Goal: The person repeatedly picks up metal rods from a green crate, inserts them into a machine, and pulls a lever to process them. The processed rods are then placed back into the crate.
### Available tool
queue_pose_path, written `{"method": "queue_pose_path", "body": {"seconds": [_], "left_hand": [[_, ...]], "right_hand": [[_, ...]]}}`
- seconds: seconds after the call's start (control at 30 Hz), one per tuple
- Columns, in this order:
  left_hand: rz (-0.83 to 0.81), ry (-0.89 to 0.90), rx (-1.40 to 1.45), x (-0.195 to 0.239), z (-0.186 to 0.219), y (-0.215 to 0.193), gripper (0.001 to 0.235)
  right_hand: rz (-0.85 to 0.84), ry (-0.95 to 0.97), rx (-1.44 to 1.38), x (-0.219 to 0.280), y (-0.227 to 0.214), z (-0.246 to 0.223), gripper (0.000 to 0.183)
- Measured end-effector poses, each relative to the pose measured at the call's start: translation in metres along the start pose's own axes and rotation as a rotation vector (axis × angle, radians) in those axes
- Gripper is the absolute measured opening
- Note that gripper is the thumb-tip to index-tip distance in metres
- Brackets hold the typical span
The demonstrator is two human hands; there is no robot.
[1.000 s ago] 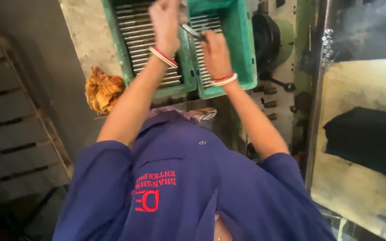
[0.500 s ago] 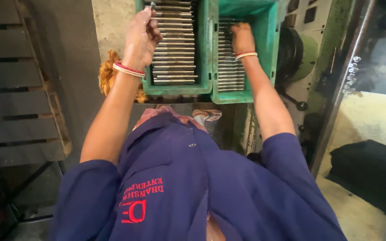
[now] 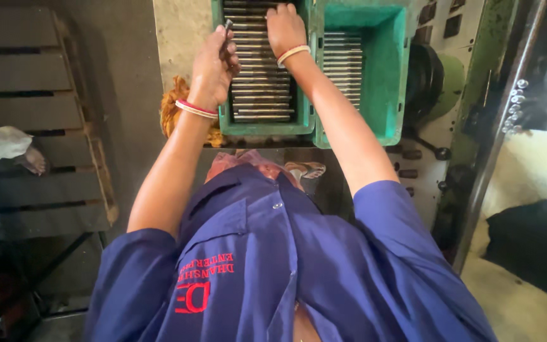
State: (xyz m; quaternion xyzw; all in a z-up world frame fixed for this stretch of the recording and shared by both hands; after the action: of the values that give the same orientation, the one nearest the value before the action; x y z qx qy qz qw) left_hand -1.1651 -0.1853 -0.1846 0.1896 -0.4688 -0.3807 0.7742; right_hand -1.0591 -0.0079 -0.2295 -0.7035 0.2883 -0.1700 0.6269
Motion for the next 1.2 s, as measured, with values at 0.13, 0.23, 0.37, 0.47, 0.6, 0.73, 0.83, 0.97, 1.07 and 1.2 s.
{"method": "queue_pose_path", "body": {"seconds": [0.13, 0.23, 0.37, 0.47, 0.6, 0.73, 0.83, 0.97, 1.07, 1.2], "left_hand": [[0.031, -0.029, -0.039, -0.013, -0.006, -0.007, 0.026], [0.021, 0.041, -0.026, -0.031, -0.012, -0.014, 0.024], [0.071, -0.004, -0.057, -0.06, -0.033, -0.012, 0.024], [-0.186, -0.223, -0.069, -0.056, -0.068, 0.028, 0.024], [-0.326, -0.563, -0.02, -0.03, -0.129, 0.093, 0.022], [-0.355, -0.563, -0.001, -0.012, -0.156, 0.142, 0.024], [-0.363, -0.47, -0.012, 0.006, -0.168, 0.177, 0.025], [-0.577, 0.122, -0.385, 0.053, -0.15, 0.233, 0.024], [-0.709, 0.752, -0.849, 0.108, -0.124, 0.263, 0.032], [-0.837, 0.735, -0.977, 0.138, -0.126, 0.283, 0.029]], "right_hand": [[0.02, -0.132, 0.152, 0.014, -0.03, -0.019, 0.016], [0.044, -0.026, -0.003, 0.045, -0.077, -0.037, 0.02], [-0.053, 0.203, -0.227, 0.11, -0.155, -0.029, 0.017], [-0.031, 0.215, -0.417, 0.151, -0.211, -0.031, 0.017], [0.188, 0.23, -0.284, 0.184, -0.26, -0.038, 0.013], [0.29, 0.309, -0.156, 0.219, -0.28, -0.048, 0.016], [0.298, 0.339, -0.125, 0.245, -0.289, -0.05, 0.02], [0.318, 0.465, -0.238, 0.28, -0.306, -0.028, 0.028], [0.251, 0.726, -0.65, 0.314, -0.304, 0.003, 0.025], [0.272, 0.581, -0.643, 0.337, -0.331, 0.009, 0.018]]}}
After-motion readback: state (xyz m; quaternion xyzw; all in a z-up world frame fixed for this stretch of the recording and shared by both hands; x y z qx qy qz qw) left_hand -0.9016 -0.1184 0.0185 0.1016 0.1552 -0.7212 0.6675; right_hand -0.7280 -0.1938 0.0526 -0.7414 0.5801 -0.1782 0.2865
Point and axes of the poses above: each hand's wrist, its own x-axis away from the middle knuckle, its own y-axis out of the palm, z = x × y, the point moved 7 cm from there along -x, towards the middle knuckle, and after that the axes turned 3 degrees about x, right-handed, at the moved point
